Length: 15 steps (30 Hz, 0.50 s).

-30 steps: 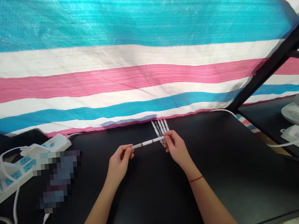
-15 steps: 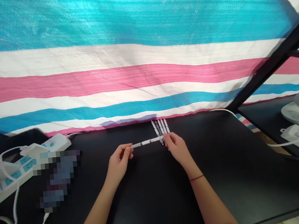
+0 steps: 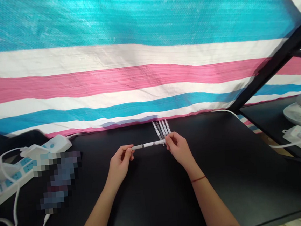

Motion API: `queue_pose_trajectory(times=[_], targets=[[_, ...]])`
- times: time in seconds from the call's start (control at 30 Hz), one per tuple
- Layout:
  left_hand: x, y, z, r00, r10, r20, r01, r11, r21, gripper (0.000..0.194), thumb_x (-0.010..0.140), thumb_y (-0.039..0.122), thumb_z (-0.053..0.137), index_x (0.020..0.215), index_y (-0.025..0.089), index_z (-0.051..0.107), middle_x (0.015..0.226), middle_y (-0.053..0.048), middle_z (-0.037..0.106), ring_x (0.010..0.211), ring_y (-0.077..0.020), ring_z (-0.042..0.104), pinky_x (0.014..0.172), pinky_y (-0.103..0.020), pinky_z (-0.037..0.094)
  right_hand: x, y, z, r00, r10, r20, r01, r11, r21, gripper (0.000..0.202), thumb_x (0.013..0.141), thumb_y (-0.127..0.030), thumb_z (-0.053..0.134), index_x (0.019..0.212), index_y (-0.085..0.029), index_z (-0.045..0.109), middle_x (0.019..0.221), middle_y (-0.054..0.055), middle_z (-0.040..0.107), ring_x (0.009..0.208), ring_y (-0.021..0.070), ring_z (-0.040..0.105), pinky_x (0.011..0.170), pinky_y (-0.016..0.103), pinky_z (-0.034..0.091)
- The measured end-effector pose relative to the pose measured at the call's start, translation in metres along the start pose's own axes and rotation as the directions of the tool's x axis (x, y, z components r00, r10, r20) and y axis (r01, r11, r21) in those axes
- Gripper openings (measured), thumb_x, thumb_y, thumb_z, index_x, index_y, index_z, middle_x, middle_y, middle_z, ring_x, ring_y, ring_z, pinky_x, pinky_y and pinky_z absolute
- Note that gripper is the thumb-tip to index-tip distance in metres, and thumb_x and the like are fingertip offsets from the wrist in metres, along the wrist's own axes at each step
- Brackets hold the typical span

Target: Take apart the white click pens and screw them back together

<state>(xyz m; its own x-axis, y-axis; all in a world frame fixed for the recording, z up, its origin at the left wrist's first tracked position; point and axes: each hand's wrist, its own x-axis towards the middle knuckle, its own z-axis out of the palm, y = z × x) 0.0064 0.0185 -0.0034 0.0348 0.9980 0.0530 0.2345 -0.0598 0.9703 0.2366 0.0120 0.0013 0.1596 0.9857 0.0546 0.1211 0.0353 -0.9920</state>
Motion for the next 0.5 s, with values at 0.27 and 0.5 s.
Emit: queue_pose_trajectory(times=[0.27,0.5], targets=[[-0.0009,-0.0014,0.0006,1.000,0.013,0.002,-0.013,1.000,0.000,0.031,0.085,0.042,0.050,0.098,0.017,0.064,0.072,-0.002,0.062,0.059,-0.0132,0.055,0.060,-0.025,0.044,0.0010,0.0031,-0.0010,0.998,0.057,0.013,-0.057,0.998,0.003,0.037,0.080,-0.052,0.058,0.065,-0.018,0.054,0.053,-0.002,0.053,0.037,0.0073,0.042,0.033,0.020,0.031],[0.0014,-0.0021,-0.0031,0.998,-0.024,-0.054,0.025,1.000,0.013,0.034,0.085,0.047,0.050,0.093,0.018,0.064,0.065,0.001,0.058,0.054,-0.0115,0.051,0.053,-0.023,0.040,0.0024,0.0032,-0.0065,0.998,0.028,-0.048,-0.021,0.991,0.131,0.031,0.075,-0.045,0.067,0.087,-0.017,0.059,0.069,0.002,0.062,0.061,0.0155,0.061,0.047,0.027,0.055]])
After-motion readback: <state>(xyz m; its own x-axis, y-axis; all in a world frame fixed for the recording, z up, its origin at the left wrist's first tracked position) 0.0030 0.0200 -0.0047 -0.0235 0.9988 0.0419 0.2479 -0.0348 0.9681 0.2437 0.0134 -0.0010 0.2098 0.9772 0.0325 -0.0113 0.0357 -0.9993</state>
